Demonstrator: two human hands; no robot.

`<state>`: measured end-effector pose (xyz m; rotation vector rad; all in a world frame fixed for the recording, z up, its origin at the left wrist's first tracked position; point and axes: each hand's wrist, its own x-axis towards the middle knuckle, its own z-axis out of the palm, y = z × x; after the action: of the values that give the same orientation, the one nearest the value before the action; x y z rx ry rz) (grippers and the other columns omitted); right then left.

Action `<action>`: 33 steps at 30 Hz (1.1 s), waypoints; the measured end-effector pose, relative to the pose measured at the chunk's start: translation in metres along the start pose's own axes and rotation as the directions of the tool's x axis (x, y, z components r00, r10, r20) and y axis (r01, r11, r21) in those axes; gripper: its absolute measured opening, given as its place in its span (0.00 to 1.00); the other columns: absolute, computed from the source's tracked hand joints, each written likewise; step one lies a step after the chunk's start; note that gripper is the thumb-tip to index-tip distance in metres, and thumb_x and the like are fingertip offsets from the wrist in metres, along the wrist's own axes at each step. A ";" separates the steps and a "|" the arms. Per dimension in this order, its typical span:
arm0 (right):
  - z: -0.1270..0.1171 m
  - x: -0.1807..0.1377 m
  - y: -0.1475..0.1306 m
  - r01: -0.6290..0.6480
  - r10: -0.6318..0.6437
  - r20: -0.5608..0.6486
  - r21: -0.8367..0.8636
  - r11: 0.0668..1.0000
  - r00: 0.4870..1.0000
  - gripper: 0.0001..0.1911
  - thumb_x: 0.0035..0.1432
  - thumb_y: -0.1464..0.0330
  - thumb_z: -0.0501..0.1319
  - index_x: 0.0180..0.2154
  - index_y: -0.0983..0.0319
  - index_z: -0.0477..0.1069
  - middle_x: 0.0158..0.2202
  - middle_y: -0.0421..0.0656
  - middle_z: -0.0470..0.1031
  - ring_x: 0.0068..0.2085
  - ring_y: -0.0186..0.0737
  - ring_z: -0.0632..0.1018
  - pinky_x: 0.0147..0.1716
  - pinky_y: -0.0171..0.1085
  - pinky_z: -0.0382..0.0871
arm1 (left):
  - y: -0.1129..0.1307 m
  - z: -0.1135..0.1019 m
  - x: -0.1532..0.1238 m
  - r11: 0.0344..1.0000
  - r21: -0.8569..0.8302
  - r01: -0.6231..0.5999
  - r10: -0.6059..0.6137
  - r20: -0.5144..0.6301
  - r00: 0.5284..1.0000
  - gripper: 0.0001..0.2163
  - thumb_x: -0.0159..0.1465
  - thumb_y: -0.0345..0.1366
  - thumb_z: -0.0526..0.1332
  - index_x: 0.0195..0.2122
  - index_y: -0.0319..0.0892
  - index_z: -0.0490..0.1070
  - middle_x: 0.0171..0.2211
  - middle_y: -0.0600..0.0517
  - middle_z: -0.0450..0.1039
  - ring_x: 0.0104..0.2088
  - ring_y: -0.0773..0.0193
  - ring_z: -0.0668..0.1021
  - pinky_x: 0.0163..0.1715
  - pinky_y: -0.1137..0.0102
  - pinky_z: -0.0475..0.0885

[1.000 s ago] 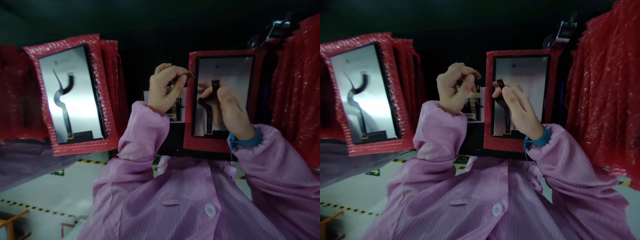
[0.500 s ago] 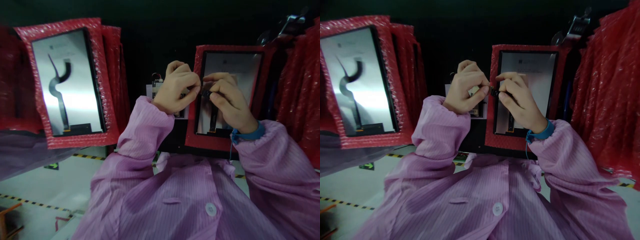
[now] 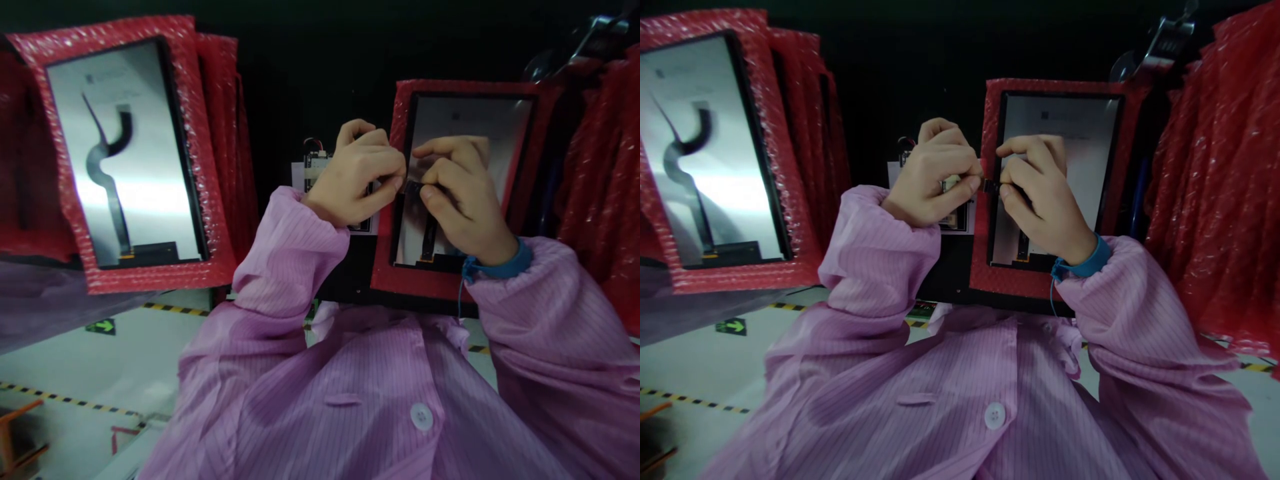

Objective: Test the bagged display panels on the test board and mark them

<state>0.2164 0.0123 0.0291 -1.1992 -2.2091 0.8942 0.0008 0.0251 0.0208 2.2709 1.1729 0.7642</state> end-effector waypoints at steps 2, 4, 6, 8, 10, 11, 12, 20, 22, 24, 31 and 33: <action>0.000 0.000 0.000 -0.008 0.009 0.003 -0.016 1.000 1.000 0.14 0.67 0.53 0.51 0.40 0.47 0.74 0.59 0.39 0.72 0.65 0.58 0.64 0.65 0.71 0.55 | 0.000 -0.001 0.000 0.999 0.012 -0.043 0.043 0.005 0.999 0.08 0.63 0.32 0.59 0.27 0.50 0.70 0.26 0.55 0.74 0.36 0.56 0.78 0.56 0.50 0.68; 0.001 0.000 0.001 -0.002 0.002 0.002 -0.027 1.000 1.000 0.15 0.67 0.53 0.50 0.41 0.47 0.73 0.59 0.39 0.71 0.64 0.58 0.65 0.66 0.70 0.55 | -0.001 -0.001 0.000 0.997 0.034 -0.065 0.065 0.011 0.998 0.08 0.63 0.31 0.59 0.27 0.50 0.69 0.26 0.55 0.74 0.36 0.57 0.79 0.56 0.51 0.68; 0.001 0.000 0.000 0.005 -0.005 0.004 -0.030 1.000 1.000 0.15 0.67 0.52 0.50 0.42 0.47 0.73 0.59 0.39 0.71 0.64 0.56 0.65 0.66 0.69 0.55 | -0.001 -0.002 -0.001 0.995 0.055 -0.082 0.081 0.012 0.997 0.08 0.63 0.31 0.59 0.28 0.50 0.69 0.27 0.55 0.74 0.36 0.57 0.79 0.56 0.51 0.69; 0.001 0.000 -0.001 0.006 -0.005 0.011 -0.035 0.999 1.000 0.16 0.68 0.52 0.49 0.42 0.48 0.73 0.59 0.40 0.71 0.64 0.55 0.65 0.67 0.67 0.55 | -0.001 -0.002 -0.002 0.991 0.054 -0.122 0.123 -0.007 0.992 0.07 0.64 0.31 0.58 0.29 0.49 0.68 0.27 0.54 0.74 0.36 0.56 0.79 0.54 0.50 0.69; 0.001 0.000 -0.002 0.009 -0.008 0.016 -0.042 0.999 1.000 0.17 0.68 0.52 0.48 0.42 0.49 0.73 0.59 0.40 0.72 0.64 0.55 0.66 0.66 0.67 0.56 | -0.002 -0.001 -0.003 0.987 0.034 -0.159 0.160 -0.033 0.987 0.06 0.64 0.32 0.58 0.30 0.50 0.68 0.26 0.54 0.73 0.36 0.55 0.79 0.53 0.48 0.70; 0.000 0.000 -0.001 0.017 -0.016 0.019 -0.042 0.999 1.000 0.17 0.69 0.52 0.48 0.42 0.49 0.73 0.59 0.40 0.72 0.63 0.54 0.66 0.66 0.67 0.57 | -0.003 -0.001 -0.003 0.987 0.022 -0.160 0.161 -0.036 0.986 0.06 0.64 0.33 0.58 0.29 0.50 0.69 0.26 0.54 0.73 0.35 0.55 0.79 0.53 0.48 0.70; 0.000 0.000 0.000 0.032 -0.031 0.024 -0.037 0.999 0.999 0.17 0.69 0.53 0.48 0.41 0.49 0.73 0.59 0.40 0.72 0.63 0.54 0.66 0.66 0.66 0.57 | -0.003 -0.002 -0.003 0.988 0.012 -0.152 0.153 -0.033 0.988 0.06 0.64 0.34 0.58 0.29 0.50 0.69 0.26 0.53 0.73 0.35 0.55 0.79 0.53 0.48 0.69; 0.003 0.001 0.010 0.150 -0.150 -0.009 0.013 0.989 0.989 0.14 0.69 0.57 0.52 0.35 0.55 0.71 0.57 0.44 0.73 0.60 0.52 0.69 0.63 0.62 0.60 | 0.001 -0.005 0.001 0.997 -0.068 -0.019 0.023 0.057 0.998 0.15 0.68 0.45 0.61 0.25 0.46 0.70 0.27 0.53 0.73 0.40 0.58 0.77 0.60 0.49 0.64; 0.004 0.001 0.010 0.146 -0.146 -0.016 0.011 0.989 0.989 0.14 0.69 0.58 0.53 0.34 0.55 0.71 0.57 0.44 0.73 0.60 0.52 0.69 0.63 0.62 0.61 | 0.002 -0.006 0.002 0.997 -0.067 0.032 -0.031 0.014 0.999 0.14 0.66 0.47 0.64 0.25 0.48 0.72 0.28 0.53 0.76 0.41 0.57 0.78 0.60 0.51 0.64; 0.004 0.001 0.009 0.144 -0.144 -0.022 0.009 0.990 0.989 0.14 0.69 0.58 0.52 0.35 0.55 0.71 0.57 0.44 0.72 0.60 0.51 0.68 0.63 0.61 0.60 | 0.001 -0.005 0.002 0.999 -0.042 0.001 -0.002 -0.012 1.000 0.13 0.66 0.47 0.64 0.26 0.48 0.73 0.29 0.53 0.78 0.40 0.57 0.78 0.58 0.50 0.65; 0.006 0.000 0.009 0.145 -0.145 0.006 0.025 0.989 0.989 0.16 0.71 0.56 0.51 0.36 0.56 0.70 0.57 0.45 0.72 0.60 0.49 0.68 0.64 0.61 0.58 | -0.011 0.004 0.003 0.993 -0.119 0.024 -0.032 -0.069 0.997 0.15 0.67 0.47 0.63 0.27 0.47 0.71 0.25 0.53 0.72 0.38 0.59 0.77 0.61 0.48 0.64; 0.007 0.000 0.009 0.153 -0.153 -0.002 0.024 0.988 0.988 0.16 0.71 0.56 0.51 0.36 0.57 0.70 0.57 0.46 0.72 0.60 0.50 0.68 0.64 0.61 0.59 | -0.012 0.004 0.003 0.994 -0.087 0.072 -0.079 -0.070 0.994 0.16 0.68 0.50 0.62 0.26 0.48 0.70 0.24 0.54 0.70 0.38 0.60 0.77 0.63 0.49 0.63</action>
<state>0.2165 0.0137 0.0178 -1.0029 -2.2492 0.8556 -0.0020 0.0333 0.0116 2.1339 1.2290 0.8580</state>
